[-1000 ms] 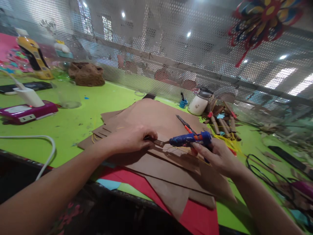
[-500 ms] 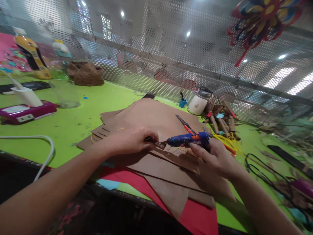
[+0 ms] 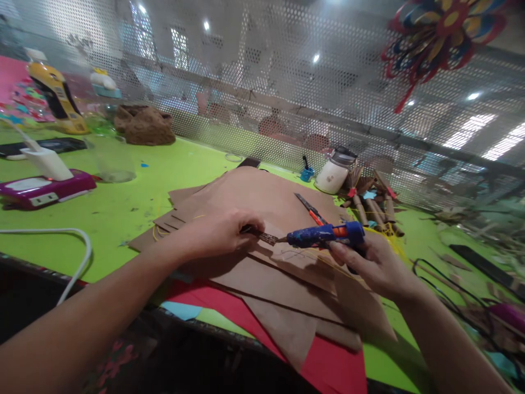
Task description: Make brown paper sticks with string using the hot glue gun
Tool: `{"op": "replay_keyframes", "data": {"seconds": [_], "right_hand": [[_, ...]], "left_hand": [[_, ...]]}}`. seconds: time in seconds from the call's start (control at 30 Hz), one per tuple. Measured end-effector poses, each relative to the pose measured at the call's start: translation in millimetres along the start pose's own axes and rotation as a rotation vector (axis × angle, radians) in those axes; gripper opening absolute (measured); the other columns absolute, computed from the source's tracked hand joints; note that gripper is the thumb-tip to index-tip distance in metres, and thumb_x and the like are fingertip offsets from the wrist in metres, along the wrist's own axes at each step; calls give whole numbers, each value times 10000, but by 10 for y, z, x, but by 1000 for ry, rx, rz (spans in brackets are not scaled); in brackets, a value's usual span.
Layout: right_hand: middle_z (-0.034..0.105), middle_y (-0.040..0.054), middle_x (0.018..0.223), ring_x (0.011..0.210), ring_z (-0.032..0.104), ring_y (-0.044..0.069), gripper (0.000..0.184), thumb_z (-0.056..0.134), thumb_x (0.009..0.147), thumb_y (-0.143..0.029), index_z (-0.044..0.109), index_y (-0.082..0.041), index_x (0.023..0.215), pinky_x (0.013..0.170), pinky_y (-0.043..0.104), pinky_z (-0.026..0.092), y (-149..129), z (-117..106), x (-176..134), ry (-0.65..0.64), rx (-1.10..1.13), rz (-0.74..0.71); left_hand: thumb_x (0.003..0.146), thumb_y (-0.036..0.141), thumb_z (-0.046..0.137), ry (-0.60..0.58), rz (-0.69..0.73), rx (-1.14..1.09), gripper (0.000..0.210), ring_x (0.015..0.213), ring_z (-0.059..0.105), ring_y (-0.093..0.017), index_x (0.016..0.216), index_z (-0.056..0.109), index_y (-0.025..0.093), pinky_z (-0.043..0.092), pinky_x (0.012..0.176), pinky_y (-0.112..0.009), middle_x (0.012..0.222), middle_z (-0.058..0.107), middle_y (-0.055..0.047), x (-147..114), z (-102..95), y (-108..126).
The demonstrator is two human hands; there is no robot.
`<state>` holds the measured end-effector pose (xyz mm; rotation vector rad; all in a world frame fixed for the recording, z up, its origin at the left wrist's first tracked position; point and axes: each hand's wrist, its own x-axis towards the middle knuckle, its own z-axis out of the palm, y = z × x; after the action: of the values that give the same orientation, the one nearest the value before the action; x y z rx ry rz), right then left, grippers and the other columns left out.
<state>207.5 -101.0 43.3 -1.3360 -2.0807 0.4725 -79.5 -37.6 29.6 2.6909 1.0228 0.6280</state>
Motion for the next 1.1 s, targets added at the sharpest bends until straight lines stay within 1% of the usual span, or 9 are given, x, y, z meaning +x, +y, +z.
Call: {"op": "replay_keyframes", "data": {"seconds": [0.1,0.23,0.33,0.43,0.5,0.6,0.7,0.93,1.1], "right_hand": [[532,6,609,538,462,128,332,487,876,-465,621,-167,821,471,246,354,3,-4,19,14,35,18],[514,-1,577,515,444,119,377,467,876,-496,616,-166,769,471,244,349,-5,9,38,17,53,36],[517,-1,565,493,429,105,412,460,879,-511,586,-166,694,453,235,336,-8,0,34,-9,66,67],[539,11,569,496,443,101,447,449,885,-522,560,-161,645,453,230,346,-1,-19,25,-30,92,75],[554,20,575,505,461,106,450,448,883,-530,564,-157,659,453,229,357,8,-29,23,-24,111,78],[570,26,584,512,478,110,444,455,881,-531,577,-152,685,441,224,362,25,-40,24,-21,125,97],[575,30,581,503,475,105,460,447,887,-528,582,-149,664,432,219,357,30,-57,26,-42,107,94],[514,11,521,440,396,85,509,434,887,-536,589,-152,591,393,223,296,19,-84,40,-35,35,94],[525,8,538,450,401,85,487,453,879,-533,590,-152,608,405,221,302,41,-84,34,-22,64,110]], "left_hand": [[811,226,526,-13,34,19,151,705,560,-135,895,651,228,402,636,-230,808,653,-5,28,6,23],[825,170,499,49,177,77,160,800,569,-146,896,635,214,410,724,-249,870,644,-20,58,25,24],[845,148,470,81,273,158,172,834,574,-155,885,629,204,402,798,-287,880,643,-32,65,26,28],[841,125,457,114,332,231,193,858,576,-167,899,627,198,396,846,-320,890,644,-45,59,7,54],[837,123,454,130,358,255,201,878,577,-174,910,627,196,401,853,-328,904,644,-55,54,-11,73],[838,110,440,138,382,273,213,883,580,-176,899,626,194,411,845,-328,907,647,-59,53,-27,86],[829,105,453,156,381,274,205,874,583,-176,887,628,196,414,834,-326,904,649,-60,59,-24,76],[865,182,447,166,368,245,178,883,572,-179,893,621,201,410,824,-318,892,643,-61,65,-15,43],[874,207,461,185,370,231,160,887,574,-176,886,620,204,408,828,-313,901,644,-57,63,-9,29]]}}
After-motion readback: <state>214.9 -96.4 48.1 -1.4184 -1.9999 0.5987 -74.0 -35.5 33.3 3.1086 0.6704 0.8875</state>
